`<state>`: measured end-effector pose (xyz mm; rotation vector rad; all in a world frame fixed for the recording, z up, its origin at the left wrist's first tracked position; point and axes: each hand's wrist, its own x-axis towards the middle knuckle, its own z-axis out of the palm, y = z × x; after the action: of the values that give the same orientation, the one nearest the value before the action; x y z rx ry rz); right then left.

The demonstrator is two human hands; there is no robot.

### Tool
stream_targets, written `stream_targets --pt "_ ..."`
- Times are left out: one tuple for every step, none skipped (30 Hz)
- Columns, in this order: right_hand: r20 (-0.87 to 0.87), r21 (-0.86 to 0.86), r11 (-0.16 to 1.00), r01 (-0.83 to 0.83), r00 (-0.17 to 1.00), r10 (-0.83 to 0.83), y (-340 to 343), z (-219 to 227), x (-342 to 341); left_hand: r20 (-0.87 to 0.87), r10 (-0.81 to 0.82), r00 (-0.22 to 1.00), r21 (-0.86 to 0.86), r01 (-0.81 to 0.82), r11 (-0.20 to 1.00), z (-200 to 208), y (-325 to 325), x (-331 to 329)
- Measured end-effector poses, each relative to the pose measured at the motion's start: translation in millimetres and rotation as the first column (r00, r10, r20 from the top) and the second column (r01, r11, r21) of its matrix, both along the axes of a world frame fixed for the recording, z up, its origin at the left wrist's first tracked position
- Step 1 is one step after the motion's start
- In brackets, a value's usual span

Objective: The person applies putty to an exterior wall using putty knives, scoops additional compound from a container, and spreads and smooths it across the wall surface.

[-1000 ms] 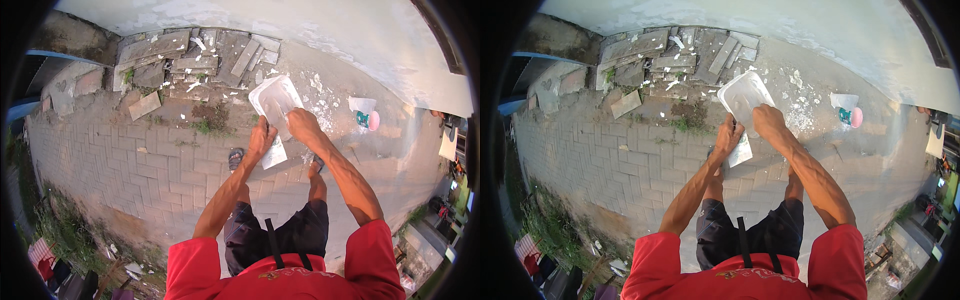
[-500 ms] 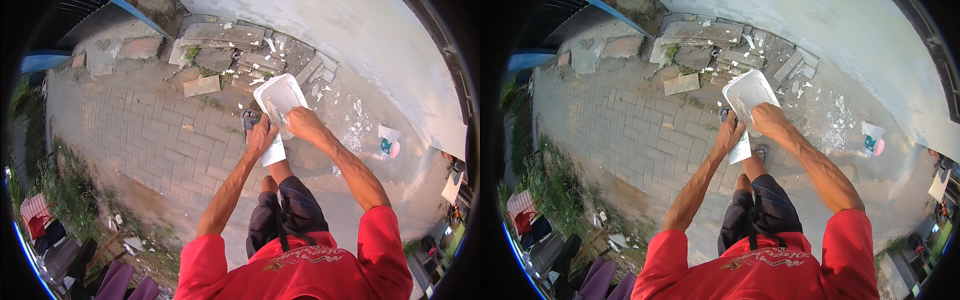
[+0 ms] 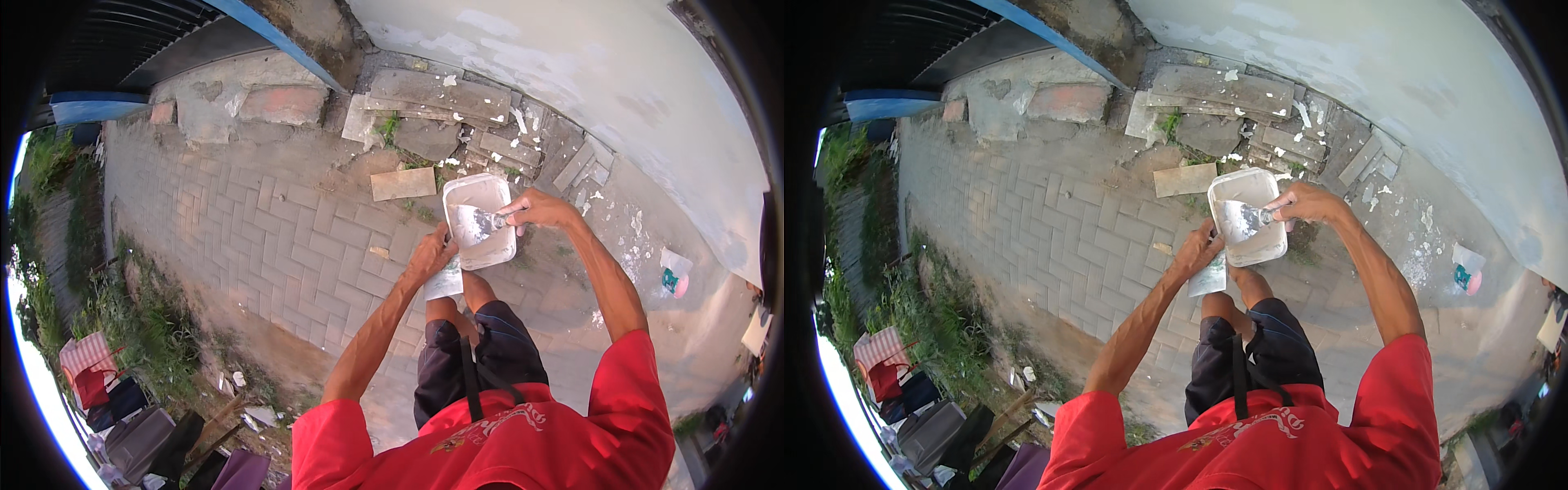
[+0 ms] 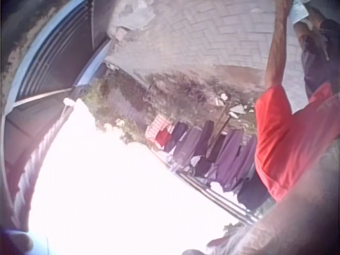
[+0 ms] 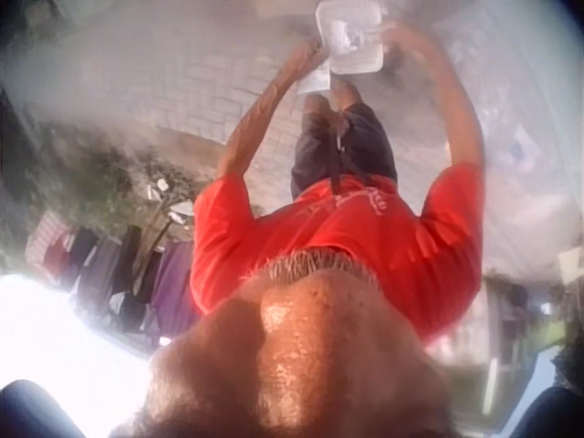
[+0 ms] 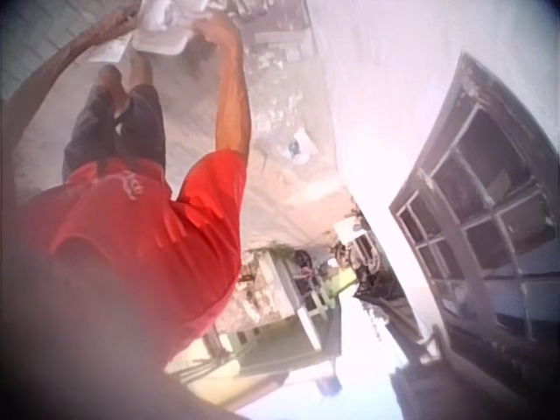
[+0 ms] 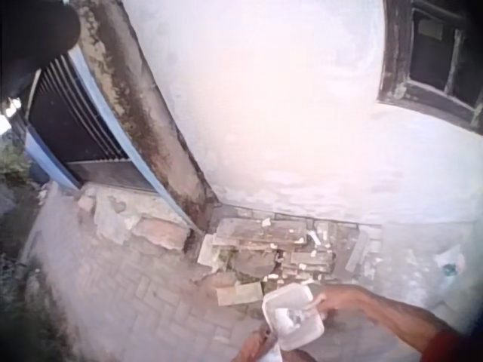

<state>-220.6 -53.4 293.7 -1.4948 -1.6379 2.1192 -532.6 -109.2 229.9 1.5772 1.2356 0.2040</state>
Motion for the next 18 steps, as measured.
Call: stream_targets --pt "0.010 -0.025 1.000 0.012 1.000 -0.012 12.9 3.5 -4.8 -0.005 0.003 1.000 -0.002 -0.003 1.000 1.5 13.1 -6.3" --pt "0.005 -0.027 1.000 0.009 1.000 -0.009 23.9 6.8 -7.9 -0.021 0.000 1.000 -0.002 0.000 1.000 2.5 25.9 -11.2" --pt "0.023 -0.053 0.996 0.069 0.997 -0.068 33.2 11.3 -10.4 -0.040 -0.007 0.999 0.000 0.007 1.000 4.1 39.4 -17.1" --pt "0.043 -0.078 0.989 0.129 0.991 -0.126 41.7 12.7 -11.7 -0.046 -0.008 0.999 0.000 0.008 1.000 5.2 53.2 -22.6" --pt "0.037 -0.080 0.988 0.131 0.991 -0.128 50.1 10.4 -10.2 -0.008 0.029 1.000 -0.009 -0.029 1.000 5.9 67.1 -27.8" --pt "0.011 -0.114 0.968 0.224 0.974 -0.225 56.1 5.4 -4.9 0.033 0.063 0.997 -0.019 -0.063 0.998 4.5 79.9 -32.4" --pt "-0.011 -0.149 0.937 0.315 0.947 -0.320 61.0 0.5 1.5 0.020 0.103 0.994 -0.083 -0.101 0.991 8.0 94.1 -37.4" --pt "-0.009 -0.151 0.935 0.322 0.945 -0.327 63.8 -3.9 9.3 0.020 0.096 0.995 -0.085 -0.094 0.992 1.2 107.4 -42.9" --pt "-0.058 -0.158 0.903 0.399 0.910 -0.412 68.0 -6.5 13.9 0.016 0.139 0.990 -0.075 -0.137 0.988 -11.4 122.6 -53.2" --pt "-0.099 -0.171 0.863 0.474 0.864 -0.494 71.8 -10.8 16.4 0.016 0.179 0.984 -0.070 -0.178 0.982 -31.3 137.7 -61.0" --pt "-0.139 -0.198 0.836 0.512 0.830 -0.541 77.7 -14.1 15.5 0.110 0.234 0.966 -0.056 -0.229 0.972 -54.1 153.6 -68.0" --pt "-0.141 -0.198 0.837 0.510 0.830 -0.539 80.1 -19.6 12.6 0.108 0.235 0.966 -0.054 -0.230 0.972 -75.8 171.1 -71.0" --pt "-0.184 -0.231 0.761 0.606 0.741 -0.646 83.5 -23.9 6.3 0.079 0.276 0.958 -0.063 -0.271 0.960 -94.0 195.0 -73.8" --pt "-0.219 -0.271 0.673 0.689 0.636 -0.740 86.3 -28.9 0.1 0.051 0.315 0.948 -0.073 -0.311 0.948 -113.4 218.4 -75.5" --pt "-0.261 -0.303 0.621 0.723 0.563 -0.784 86.5 -39.4 -3.5 0.102 0.327 0.940 -0.060 -0.322 0.945 -136.9 242.1 -69.2" --pt "-0.250 -0.289 0.611 0.737 0.558 -0.791 85.7 -50.9 -6.2 0.120 0.315 0.942 -0.067 -0.309 0.949 -157.6 266.1 -57.7" --pt "-0.292 -0.332 0.530 0.780 0.449 -0.844 83.7 -63.7 -9.8 0.126 0.339 0.932 -0.083 -0.331 0.940 -178.2 289.5 -43.5" --pt "-0.332 -0.382 0.449 0.808 0.334 -0.882 83.1 -79.1 -17.1 0.126 0.366 0.922 -0.097 -0.356 0.929 -201.6 311.7 -33.8"
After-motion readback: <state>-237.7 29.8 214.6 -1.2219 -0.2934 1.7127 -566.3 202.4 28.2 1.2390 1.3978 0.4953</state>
